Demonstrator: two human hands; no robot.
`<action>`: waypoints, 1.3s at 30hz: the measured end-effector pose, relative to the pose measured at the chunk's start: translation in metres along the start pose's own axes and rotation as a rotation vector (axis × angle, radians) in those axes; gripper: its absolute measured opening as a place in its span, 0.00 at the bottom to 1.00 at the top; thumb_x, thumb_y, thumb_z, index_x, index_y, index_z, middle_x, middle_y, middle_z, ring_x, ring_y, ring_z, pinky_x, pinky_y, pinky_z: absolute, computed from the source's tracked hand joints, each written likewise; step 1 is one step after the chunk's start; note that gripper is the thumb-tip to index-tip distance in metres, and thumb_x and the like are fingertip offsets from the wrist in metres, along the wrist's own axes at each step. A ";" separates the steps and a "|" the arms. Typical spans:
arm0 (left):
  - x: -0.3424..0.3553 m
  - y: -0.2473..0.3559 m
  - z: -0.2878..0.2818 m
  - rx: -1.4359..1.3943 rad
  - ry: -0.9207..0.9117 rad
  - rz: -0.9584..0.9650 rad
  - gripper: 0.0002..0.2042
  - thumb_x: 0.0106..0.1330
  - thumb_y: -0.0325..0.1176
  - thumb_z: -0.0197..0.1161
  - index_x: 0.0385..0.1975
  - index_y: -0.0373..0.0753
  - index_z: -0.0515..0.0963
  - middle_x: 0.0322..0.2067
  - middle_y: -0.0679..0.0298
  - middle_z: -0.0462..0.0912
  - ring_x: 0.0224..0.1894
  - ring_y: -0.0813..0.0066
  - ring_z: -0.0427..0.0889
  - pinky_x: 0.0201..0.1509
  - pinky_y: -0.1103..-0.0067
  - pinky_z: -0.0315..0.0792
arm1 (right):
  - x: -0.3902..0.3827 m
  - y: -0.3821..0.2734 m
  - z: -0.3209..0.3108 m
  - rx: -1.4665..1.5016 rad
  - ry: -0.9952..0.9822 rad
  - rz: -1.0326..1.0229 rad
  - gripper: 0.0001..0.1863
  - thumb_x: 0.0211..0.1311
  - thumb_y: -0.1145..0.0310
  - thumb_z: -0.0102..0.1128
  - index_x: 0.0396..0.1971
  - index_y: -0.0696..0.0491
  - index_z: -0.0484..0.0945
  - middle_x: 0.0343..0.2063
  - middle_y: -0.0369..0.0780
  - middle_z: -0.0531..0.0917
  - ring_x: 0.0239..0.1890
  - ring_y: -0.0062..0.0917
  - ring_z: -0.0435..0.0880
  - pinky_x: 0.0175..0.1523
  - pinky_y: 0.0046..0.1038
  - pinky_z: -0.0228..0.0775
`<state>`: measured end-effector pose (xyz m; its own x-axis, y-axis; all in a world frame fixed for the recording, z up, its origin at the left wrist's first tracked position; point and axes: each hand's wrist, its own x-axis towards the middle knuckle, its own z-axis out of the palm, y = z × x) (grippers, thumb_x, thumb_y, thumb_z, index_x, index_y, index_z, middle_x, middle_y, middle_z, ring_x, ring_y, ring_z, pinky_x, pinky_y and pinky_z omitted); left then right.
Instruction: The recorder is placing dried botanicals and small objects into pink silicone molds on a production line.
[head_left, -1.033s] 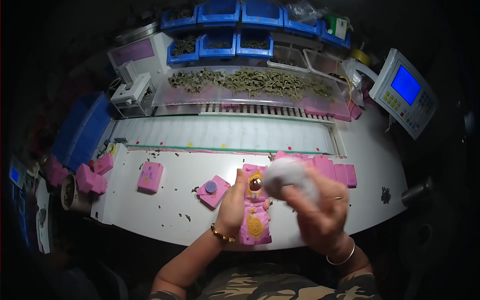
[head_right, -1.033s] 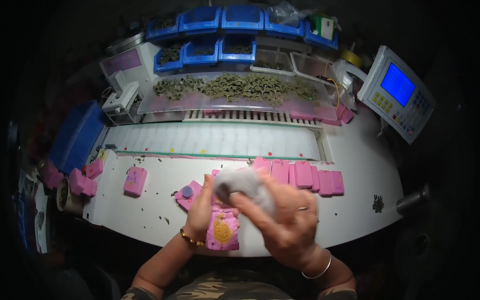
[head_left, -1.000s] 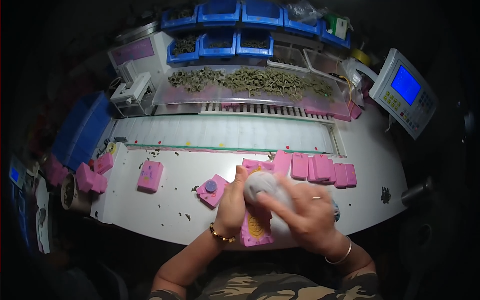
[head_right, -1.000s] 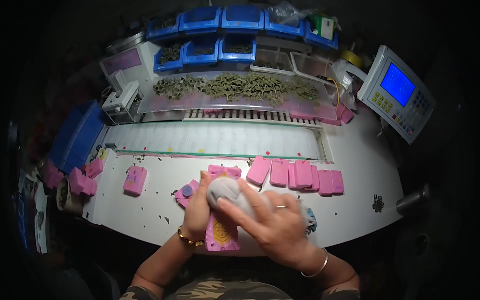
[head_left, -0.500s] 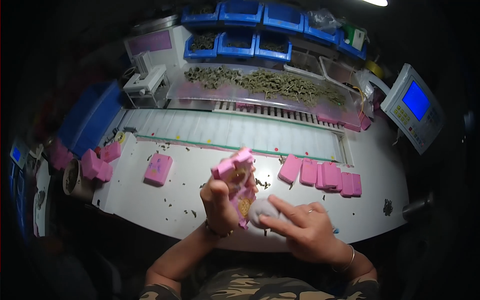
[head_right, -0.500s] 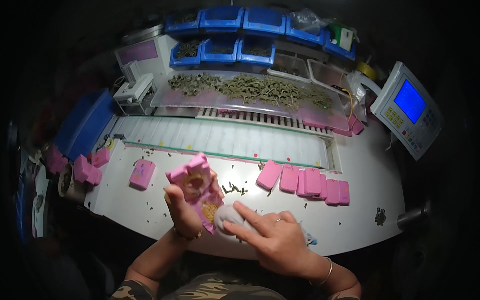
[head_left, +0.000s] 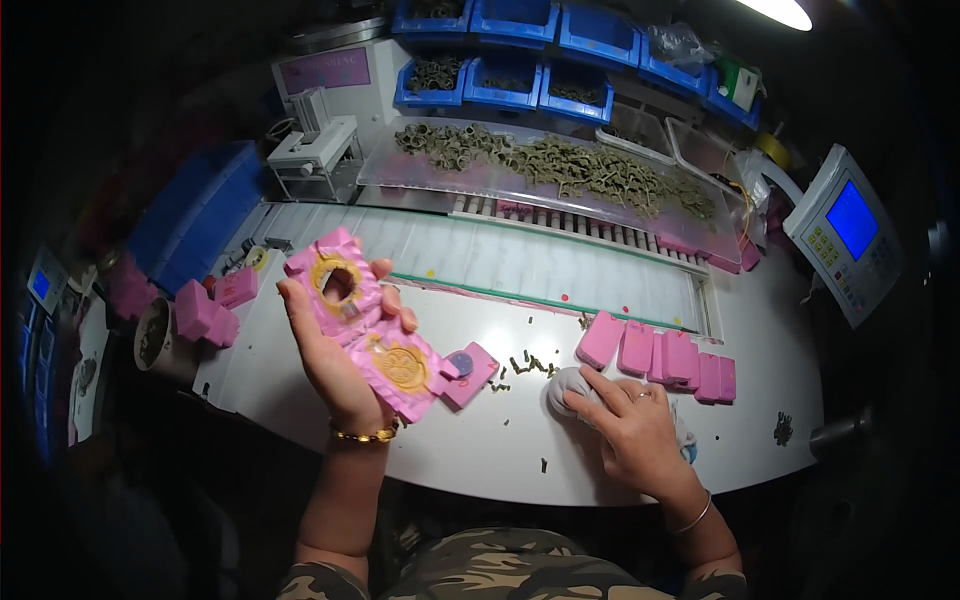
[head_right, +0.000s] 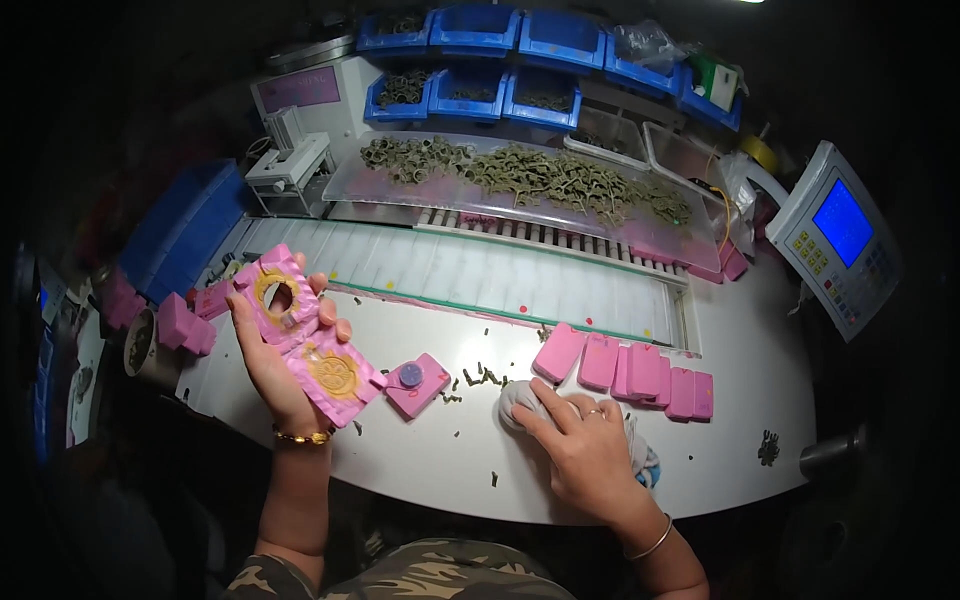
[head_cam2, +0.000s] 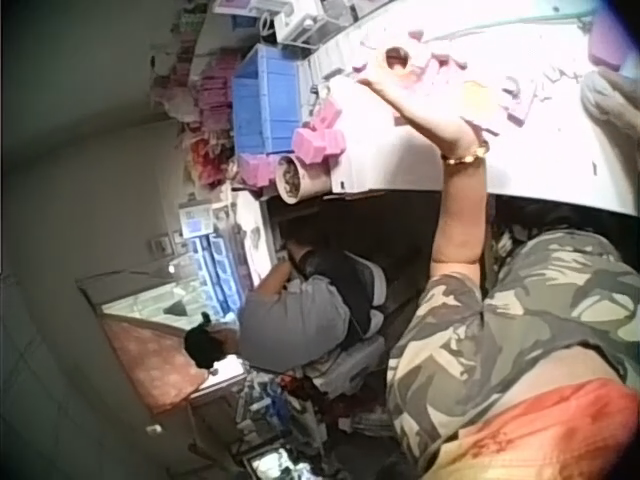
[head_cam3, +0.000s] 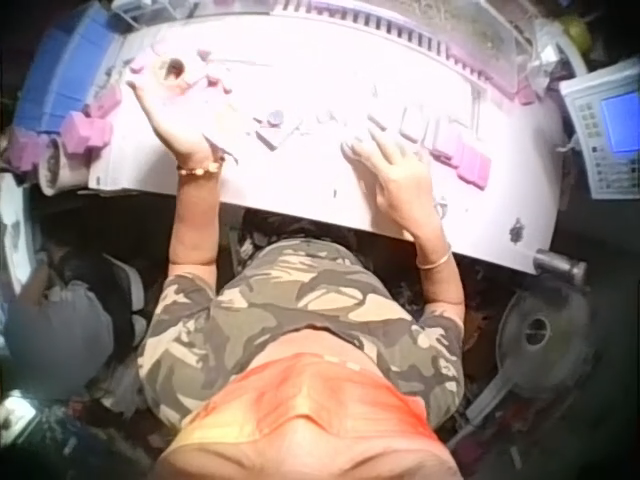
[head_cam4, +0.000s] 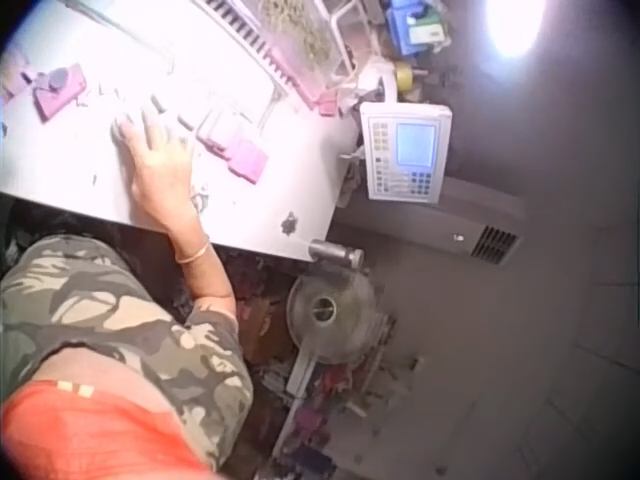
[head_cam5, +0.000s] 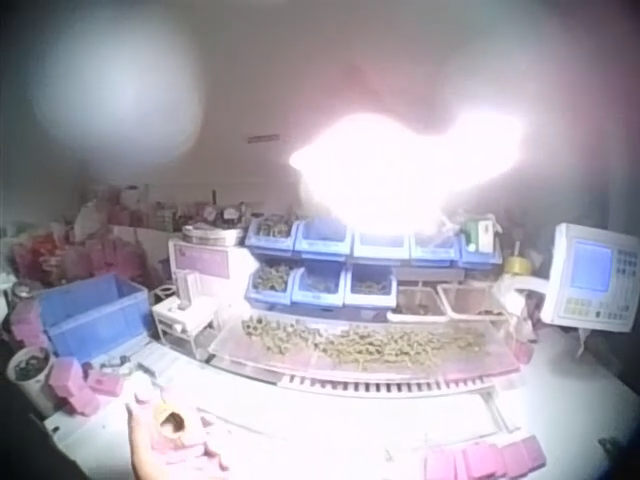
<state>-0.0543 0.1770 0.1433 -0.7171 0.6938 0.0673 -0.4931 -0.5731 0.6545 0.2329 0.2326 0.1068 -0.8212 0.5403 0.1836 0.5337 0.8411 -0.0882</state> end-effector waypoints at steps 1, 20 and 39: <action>0.005 0.005 -0.010 -0.017 0.034 -0.007 0.34 0.73 0.63 0.41 0.55 0.33 0.70 0.36 0.60 0.77 0.27 0.74 0.74 0.28 0.76 0.72 | 0.012 -0.006 -0.005 0.033 0.007 -0.052 0.31 0.45 0.74 0.65 0.56 0.44 0.76 0.60 0.42 0.75 0.42 0.31 0.78 0.48 0.33 0.63; -0.036 0.000 -0.038 -0.163 0.109 -0.551 0.26 0.68 0.59 0.57 0.48 0.39 0.71 0.28 0.67 0.74 0.22 0.77 0.70 0.54 0.65 0.72 | 0.077 -0.051 0.044 0.602 0.225 -0.061 0.06 0.59 0.73 0.61 0.36 0.56 0.76 0.37 0.43 0.79 0.39 0.39 0.79 0.43 0.38 0.73; -0.050 -0.023 -0.024 -0.154 -0.102 -0.631 0.26 0.65 0.22 0.51 0.65 0.26 0.58 0.43 0.58 0.73 0.46 0.66 0.73 0.63 0.70 0.62 | 0.055 0.018 0.002 1.629 0.000 0.525 0.09 0.63 0.65 0.65 0.33 0.56 0.80 0.28 0.31 0.81 0.32 0.12 0.76 0.39 0.18 0.69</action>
<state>-0.0190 0.1454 0.1065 -0.2203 0.9506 -0.2185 -0.8740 -0.0929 0.4769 0.1970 0.2776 0.1130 -0.6381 0.7465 -0.1886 -0.0158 -0.2576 -0.9661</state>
